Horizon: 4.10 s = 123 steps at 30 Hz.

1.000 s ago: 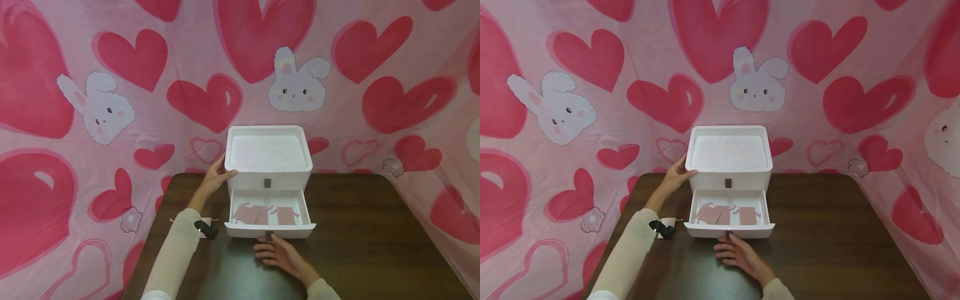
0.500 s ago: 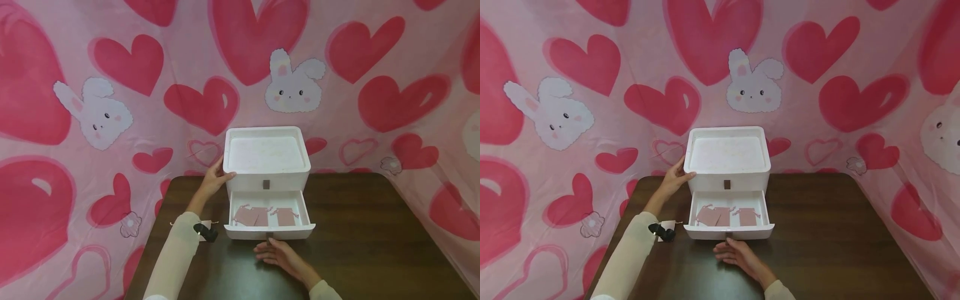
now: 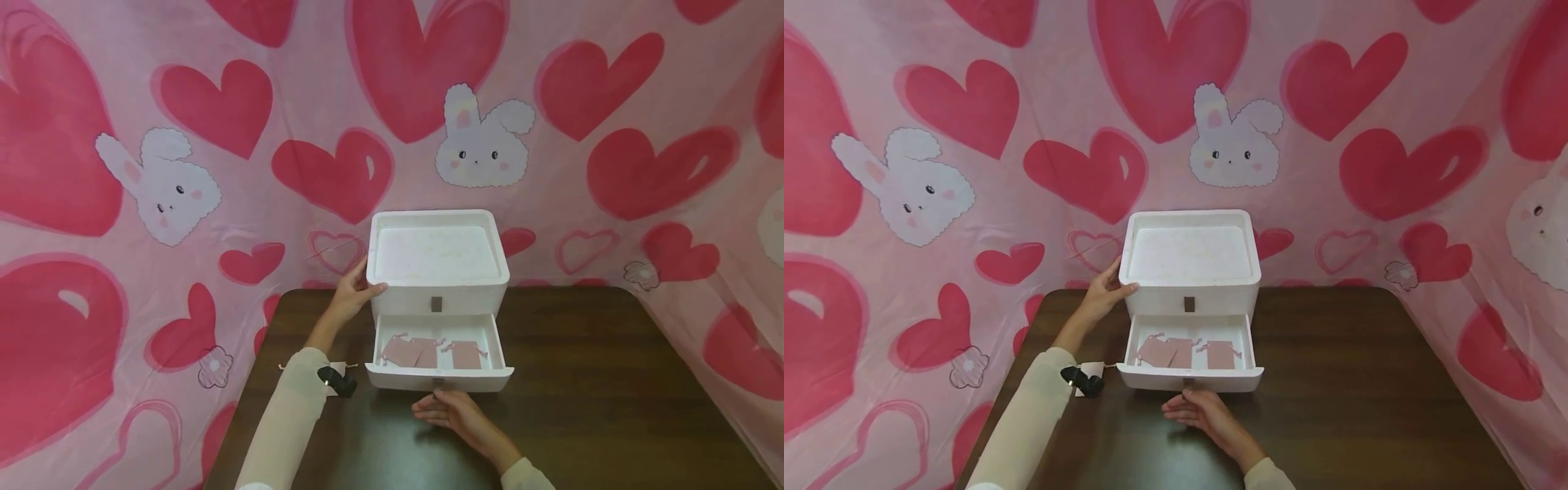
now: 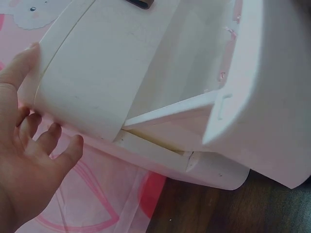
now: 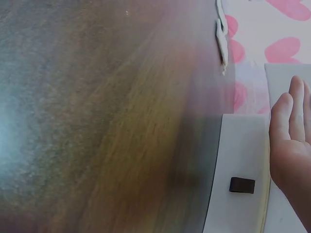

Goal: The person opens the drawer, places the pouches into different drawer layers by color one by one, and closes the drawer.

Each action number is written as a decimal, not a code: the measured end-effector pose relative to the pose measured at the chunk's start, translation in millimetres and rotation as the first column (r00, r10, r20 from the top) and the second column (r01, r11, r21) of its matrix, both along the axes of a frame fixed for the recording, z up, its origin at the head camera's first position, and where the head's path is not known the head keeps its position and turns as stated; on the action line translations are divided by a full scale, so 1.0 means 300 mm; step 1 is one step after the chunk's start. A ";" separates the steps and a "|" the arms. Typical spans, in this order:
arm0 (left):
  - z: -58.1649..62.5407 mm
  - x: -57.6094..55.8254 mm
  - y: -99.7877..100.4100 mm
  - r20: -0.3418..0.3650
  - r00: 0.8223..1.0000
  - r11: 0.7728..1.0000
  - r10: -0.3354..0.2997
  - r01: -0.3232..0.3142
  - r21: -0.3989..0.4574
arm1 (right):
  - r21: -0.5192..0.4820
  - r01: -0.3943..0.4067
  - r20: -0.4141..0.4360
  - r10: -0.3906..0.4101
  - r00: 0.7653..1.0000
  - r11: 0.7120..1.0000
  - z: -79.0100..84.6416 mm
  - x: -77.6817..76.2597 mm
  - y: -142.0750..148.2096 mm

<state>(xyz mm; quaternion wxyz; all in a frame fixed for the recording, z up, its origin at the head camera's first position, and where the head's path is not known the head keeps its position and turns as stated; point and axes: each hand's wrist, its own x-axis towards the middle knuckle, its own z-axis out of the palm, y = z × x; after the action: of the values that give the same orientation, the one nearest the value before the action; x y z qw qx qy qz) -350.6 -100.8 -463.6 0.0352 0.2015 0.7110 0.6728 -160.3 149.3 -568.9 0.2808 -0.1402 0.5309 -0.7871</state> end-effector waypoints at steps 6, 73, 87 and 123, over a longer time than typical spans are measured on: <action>0.002 0.006 -0.003 0.000 1.000 1.000 0.006 -0.006 0.001 | 0.006 0.024 0.018 -0.024 1.000 1.000 0.008 -0.021 -0.001; 0.004 0.003 -0.004 -0.040 0.999 1.000 -0.012 0.011 -0.012 | 0.000 0.144 0.136 -0.142 0.980 0.990 0.056 -0.349 0.018; 0.009 0.005 -0.002 -0.040 0.999 1.000 -0.007 0.007 0.000 | 0.105 0.131 0.108 -0.142 0.984 0.986 0.045 -0.325 0.039; 0.018 0.020 -0.003 0.030 0.999 0.999 0.029 -0.028 -0.044 | 0.039 0.181 -0.374 -0.153 0.915 0.983 0.326 -0.148 0.242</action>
<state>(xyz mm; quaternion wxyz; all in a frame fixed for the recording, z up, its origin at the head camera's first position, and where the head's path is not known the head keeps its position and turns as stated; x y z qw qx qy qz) -344.6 -101.8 -458.1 0.0410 0.1801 0.7277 0.6605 -204.8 221.9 -471.0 0.1125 -0.2297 0.6127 -0.7478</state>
